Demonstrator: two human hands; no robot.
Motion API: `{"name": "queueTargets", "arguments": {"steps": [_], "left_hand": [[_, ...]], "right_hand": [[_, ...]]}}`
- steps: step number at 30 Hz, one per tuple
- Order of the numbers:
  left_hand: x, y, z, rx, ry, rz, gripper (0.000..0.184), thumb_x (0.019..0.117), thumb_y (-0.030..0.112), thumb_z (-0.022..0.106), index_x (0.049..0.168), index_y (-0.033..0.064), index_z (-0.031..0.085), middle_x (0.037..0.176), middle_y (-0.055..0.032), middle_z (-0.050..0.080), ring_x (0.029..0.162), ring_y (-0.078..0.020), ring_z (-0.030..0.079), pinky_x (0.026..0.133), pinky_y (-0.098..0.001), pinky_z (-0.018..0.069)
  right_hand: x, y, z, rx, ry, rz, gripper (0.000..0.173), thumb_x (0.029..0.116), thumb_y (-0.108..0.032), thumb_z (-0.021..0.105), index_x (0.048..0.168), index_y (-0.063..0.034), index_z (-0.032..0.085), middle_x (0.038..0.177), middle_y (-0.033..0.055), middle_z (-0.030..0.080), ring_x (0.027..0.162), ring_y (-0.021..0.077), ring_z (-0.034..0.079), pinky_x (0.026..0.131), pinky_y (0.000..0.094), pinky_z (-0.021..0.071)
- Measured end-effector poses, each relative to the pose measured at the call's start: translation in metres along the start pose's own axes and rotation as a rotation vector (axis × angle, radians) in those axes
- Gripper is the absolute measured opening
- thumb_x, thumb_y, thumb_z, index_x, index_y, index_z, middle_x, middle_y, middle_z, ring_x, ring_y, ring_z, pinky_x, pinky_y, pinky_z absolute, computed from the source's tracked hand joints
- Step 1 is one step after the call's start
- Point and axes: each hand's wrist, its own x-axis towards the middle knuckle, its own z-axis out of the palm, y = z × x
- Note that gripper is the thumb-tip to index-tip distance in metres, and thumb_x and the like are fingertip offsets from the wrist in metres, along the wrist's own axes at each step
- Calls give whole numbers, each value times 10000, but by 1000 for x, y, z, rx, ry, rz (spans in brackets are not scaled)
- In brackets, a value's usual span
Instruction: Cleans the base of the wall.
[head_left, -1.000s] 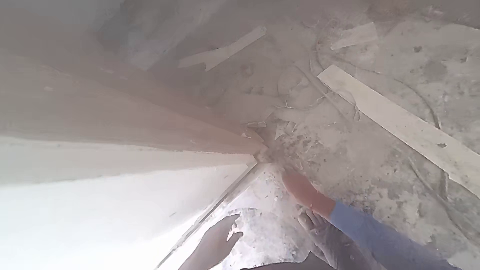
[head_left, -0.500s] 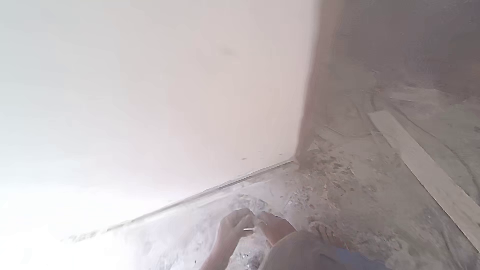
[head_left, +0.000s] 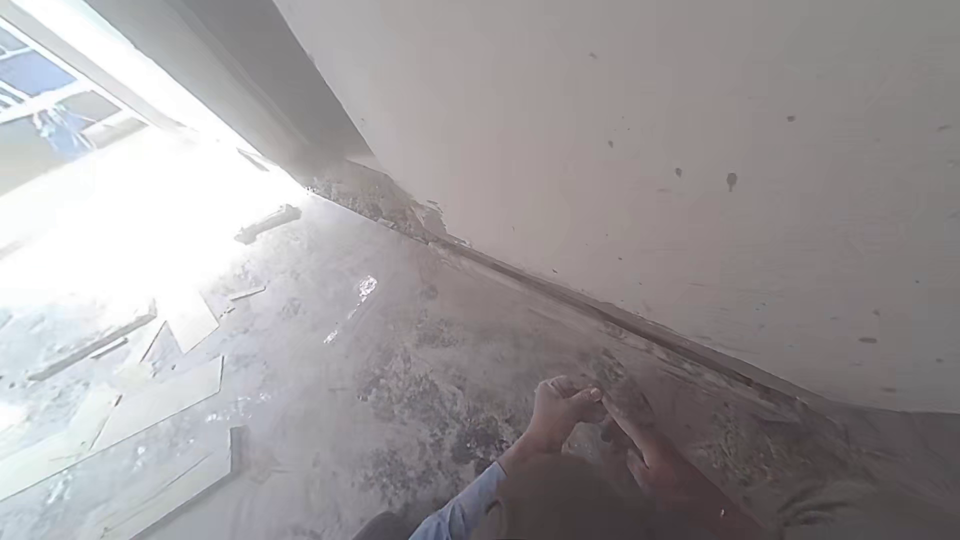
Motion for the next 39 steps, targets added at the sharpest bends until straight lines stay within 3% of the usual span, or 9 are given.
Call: {"name": "queueTargets", "arguments": {"steps": [4, 10, 14, 19, 23, 28, 33, 37, 39], "left_hand": [[11, -9, -15, -45, 1, -16, 98, 916, 2, 737, 973, -53, 678, 922, -163, 759, 788, -258, 762, 771, -405, 653], [55, 39, -34, 12, 288, 255, 204, 999, 118, 669, 962, -83, 685, 842, -170, 755, 742, -253, 761, 742, -397, 658], [91, 72, -37, 247, 414, 491, 262, 1049, 88, 553, 1237, -56, 666, 1082, -163, 728, 847, -211, 759, 763, -360, 663], [108, 55, -6, 761, 387, 465, 471, 969, 121, 550, 1428, 22, 581, 1293, -231, 624, 1077, -269, 648, 932, -393, 543], [106, 28, 26, 1063, 408, 360, 605, 979, 199, 541, 1565, 108, 423, 1355, -193, 560, 989, -245, 687, 806, -393, 607], [98, 33, 38, 1662, 439, 372, 489, 977, 150, 495, 1442, 4, 537, 1377, -211, 584, 1071, -310, 682, 778, -417, 589], [79, 51, 41, 2140, 192, 258, 407, 1011, -27, 405, 1401, -58, 515, 1358, -237, 562, 1089, -362, 645, 805, -453, 561], [80, 57, 11, 1966, 361, 629, 289, 965, 120, 519, 1199, 38, 666, 1097, -147, 683, 903, -286, 712, 670, -406, 581], [81, 73, 1, 1714, 439, 461, 493, 982, 250, 509, 1401, -8, 545, 1257, -175, 662, 981, -281, 719, 751, -424, 596]], "right_hand": [[8, 8, 4, -732, 309, -143, 770, 827, 29, 639, 1525, -271, 513, 1124, 165, 692, 787, 342, 728, 579, 498, 605], [5, 25, 3, -963, 364, -22, 670, 854, -66, 701, 1486, -234, 554, 1294, 222, 655, 965, 399, 731, 676, 521, 617], [-11, 36, 14, -857, 266, 148, 695, 937, -116, 610, 1592, -224, 403, 1291, 249, 648, 893, 394, 741, 686, 534, 613], [-13, 23, 10, -722, 127, 365, 713, 995, -156, 546, 1642, -255, 266, 1345, 238, 624, 1021, 415, 716, 796, 573, 597], [-9, 41, 17, -701, 189, 317, 730, 969, -177, 590, 1635, -206, 293, 1263, 214, 666, 920, 370, 742, 742, 540, 617], [-8, 52, 30, -693, 290, 224, 644, 967, -140, 586, 1584, -186, 407, 1387, 219, 603, 701, 330, 744, 565, 515, 616], [-11, 45, 27, -656, 206, 324, 673, 986, -162, 575, 1614, -222, 343, 1499, 216, 518, 787, 372, 745, 641, 549, 615], [-15, 44, 26, -599, 137, 367, 661, 1003, -145, 550, 1622, -157, 321, 1554, 238, 455, 1054, 418, 714, 843, 573, 597], [-15, 42, 25, -560, 140, 333, 662, 994, -133, 562, 1614, -117, 330, 1542, 272, 453, 1130, 445, 684, 900, 580, 580]]}}
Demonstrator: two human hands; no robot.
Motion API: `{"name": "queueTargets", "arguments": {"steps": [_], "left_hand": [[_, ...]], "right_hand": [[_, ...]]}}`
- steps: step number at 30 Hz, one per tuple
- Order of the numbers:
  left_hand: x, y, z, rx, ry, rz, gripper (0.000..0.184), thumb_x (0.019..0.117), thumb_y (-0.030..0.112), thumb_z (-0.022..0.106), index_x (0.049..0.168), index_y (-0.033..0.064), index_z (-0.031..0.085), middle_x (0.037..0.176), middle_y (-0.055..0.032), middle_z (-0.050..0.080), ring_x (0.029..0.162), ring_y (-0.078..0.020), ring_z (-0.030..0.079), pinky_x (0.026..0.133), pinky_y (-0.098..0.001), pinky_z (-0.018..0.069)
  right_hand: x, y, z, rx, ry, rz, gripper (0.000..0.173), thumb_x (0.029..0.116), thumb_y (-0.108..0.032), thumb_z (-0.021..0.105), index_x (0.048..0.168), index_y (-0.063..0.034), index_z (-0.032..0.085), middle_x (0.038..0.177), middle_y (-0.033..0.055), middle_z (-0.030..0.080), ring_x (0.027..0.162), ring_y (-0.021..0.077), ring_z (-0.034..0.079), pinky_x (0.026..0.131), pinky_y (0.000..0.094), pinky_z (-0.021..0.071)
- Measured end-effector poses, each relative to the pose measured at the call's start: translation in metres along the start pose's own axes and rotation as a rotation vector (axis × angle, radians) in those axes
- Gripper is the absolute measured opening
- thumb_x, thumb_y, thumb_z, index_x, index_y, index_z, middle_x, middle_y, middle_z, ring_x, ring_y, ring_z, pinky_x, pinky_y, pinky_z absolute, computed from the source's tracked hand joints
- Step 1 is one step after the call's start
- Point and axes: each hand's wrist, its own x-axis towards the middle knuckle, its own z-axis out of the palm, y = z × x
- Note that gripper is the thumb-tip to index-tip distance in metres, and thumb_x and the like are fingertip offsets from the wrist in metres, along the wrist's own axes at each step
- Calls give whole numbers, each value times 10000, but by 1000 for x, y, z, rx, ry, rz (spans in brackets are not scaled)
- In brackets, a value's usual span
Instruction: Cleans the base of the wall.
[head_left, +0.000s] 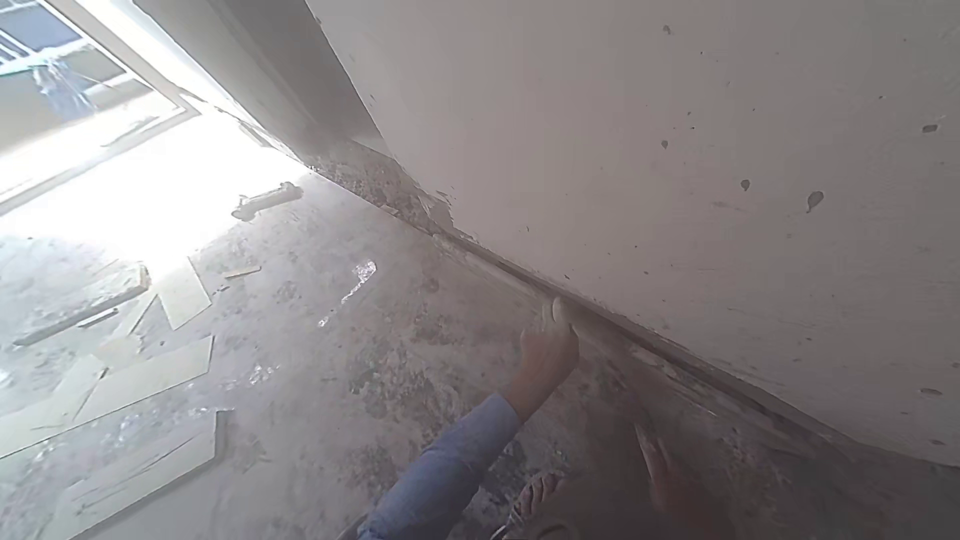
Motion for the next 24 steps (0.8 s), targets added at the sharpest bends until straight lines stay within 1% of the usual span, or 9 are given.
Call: {"name": "queueTargets", "arguments": {"steps": [2, 4, 12, 15, 16, 17, 19, 21, 24], "left_hand": [[10, -7, -7, -196, -151, -158, 738, 979, 335, 524, 1575, -33, 291, 1403, -209, 579, 1071, -302, 699, 857, -465, 583], [15, -5, -1, -285, -251, -183, 835, 972, 358, 538, 1605, -35, 162, 1412, -222, 561, 1063, -313, 702, 868, -492, 584], [-11, 42, 37, -558, -261, -138, 909, 924, 294, 600, 1628, 23, 93, 1056, -139, 707, 889, -282, 724, 781, -495, 600], [-18, 63, 32, -494, -365, -123, 937, 925, 315, 593, 1625, 20, 44, 1063, -144, 702, 878, -287, 732, 759, -497, 607], [-20, 70, 29, -432, -401, -113, 898, 938, 324, 576, 1618, 8, 80, 1092, -157, 699, 902, -300, 731, 765, -499, 605], [-21, 78, 26, -360, -444, -110, 869, 950, 322, 558, 1615, 2, 99, 1107, -172, 699, 924, -318, 729, 774, -507, 596], [-23, 89, 22, -203, -542, -79, 824, 974, 256, 525, 1612, -17, 80, 1173, -210, 668, 975, -351, 715, 791, -518, 585], [-25, 91, 22, -60, -595, 22, 758, 1000, 122, 502, 1609, -51, 85, 1248, -269, 620, 1036, -393, 686, 810, -523, 572], [-33, 80, 21, 49, -522, 190, 572, 1006, -1, 463, 1552, -61, 304, 1171, -284, 649, 1030, -431, 674, 790, -536, 568]], "right_hand": [[-1, -3, -1, 7, 3, 4, 617, 1021, -145, 528, 1609, -115, 344, 1530, 294, 457, 1160, 462, 665, 922, 588, 566], [-1, -7, -3, -5, -12, 1, 584, 1046, -159, 490, 1609, -111, 341, 1527, 314, 448, 1211, 477, 633, 966, 595, 544], [0, -9, 1, -49, -29, 18, 607, 1030, -149, 498, 1611, -106, 326, 1542, 315, 420, 1185, 478, 642, 943, 596, 553], [-6, -8, 6, -64, 62, 23, 573, 1034, -166, 450, 1595, -90, 361, 1522, 297, 460, 1177, 464, 650, 929, 602, 557], [-14, -24, -18, -63, 105, 15, 539, 1050, -170, 397, 1576, -52, 388, 1480, 295, 510, 1151, 447, 667, 922, 582, 561], [-25, -60, -86, -85, -200, 88, 552, 1116, -179, 246, 1640, -39, 142, 1609, 263, 352, 1345, 391, 554, 1090, 520, 468], [-60, -132, -176, 46, 19, 148, 469, 1093, -98, 286, 1493, 79, 454, 1361, 287, 619, 1174, 377, 673, 1037, 453, 498], [-72, -194, -290, 165, -438, 319, 468, 1096, -10, 246, 1543, 116, 302, 1537, 282, 453, 1395, 322, 495, 1163, 377, 345], [-65, -160, -229, 203, -259, 291, 449, 1086, -15, 327, 1513, 109, 384, 1478, 306, 509, 1348, 387, 542, 1146, 441, 381]]}}
